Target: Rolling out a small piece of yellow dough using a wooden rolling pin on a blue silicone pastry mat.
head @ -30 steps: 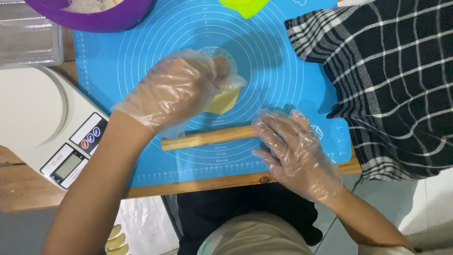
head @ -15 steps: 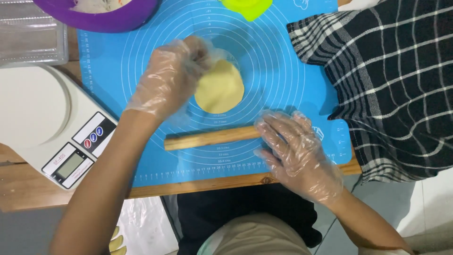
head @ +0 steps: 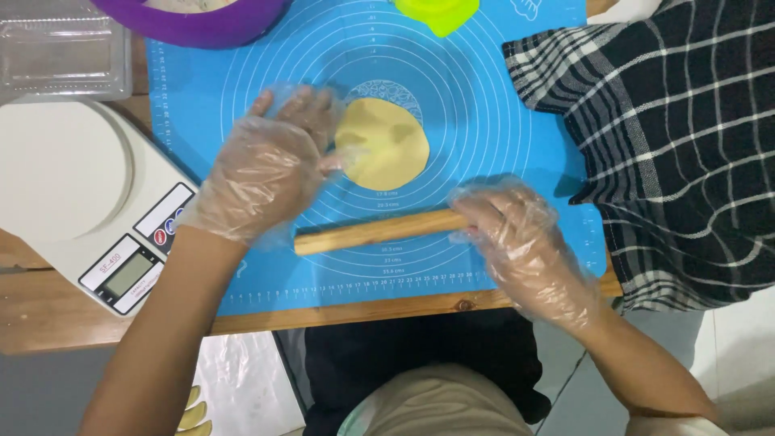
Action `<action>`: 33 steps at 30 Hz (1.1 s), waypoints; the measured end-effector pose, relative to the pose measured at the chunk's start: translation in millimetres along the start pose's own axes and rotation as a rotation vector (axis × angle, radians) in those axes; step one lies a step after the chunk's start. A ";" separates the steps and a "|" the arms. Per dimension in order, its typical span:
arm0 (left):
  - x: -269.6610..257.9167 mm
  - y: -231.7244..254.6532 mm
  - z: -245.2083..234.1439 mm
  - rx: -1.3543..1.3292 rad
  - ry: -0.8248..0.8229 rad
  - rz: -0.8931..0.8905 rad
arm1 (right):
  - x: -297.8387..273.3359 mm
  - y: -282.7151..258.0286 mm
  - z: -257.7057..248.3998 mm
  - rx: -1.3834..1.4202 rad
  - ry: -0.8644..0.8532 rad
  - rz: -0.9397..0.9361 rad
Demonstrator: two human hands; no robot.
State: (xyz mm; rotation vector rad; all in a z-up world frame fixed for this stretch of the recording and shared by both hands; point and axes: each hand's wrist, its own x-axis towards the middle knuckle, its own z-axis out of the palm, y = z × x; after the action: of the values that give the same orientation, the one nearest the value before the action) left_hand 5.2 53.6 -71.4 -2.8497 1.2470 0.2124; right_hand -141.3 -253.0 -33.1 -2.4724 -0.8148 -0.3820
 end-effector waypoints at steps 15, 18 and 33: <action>-0.4 33.4 16.2 0.031 0.136 -0.152 | 48.4 21.1 15.1 -0.153 -0.109 0.121; 13.4 29.7 11.4 -0.072 0.310 -0.125 | 52.9 38.8 22.5 -0.251 -0.240 0.261; 81.9 -4.0 -34.0 -0.349 0.397 -0.325 | 116.2 86.4 20.3 -0.345 -0.284 0.471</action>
State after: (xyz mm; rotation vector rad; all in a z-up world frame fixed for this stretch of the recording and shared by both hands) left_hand 67.0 -6.1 -48.8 -3.4702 0.8226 -0.1709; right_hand 4.8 -246.8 -35.1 -2.9791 -0.2556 0.0042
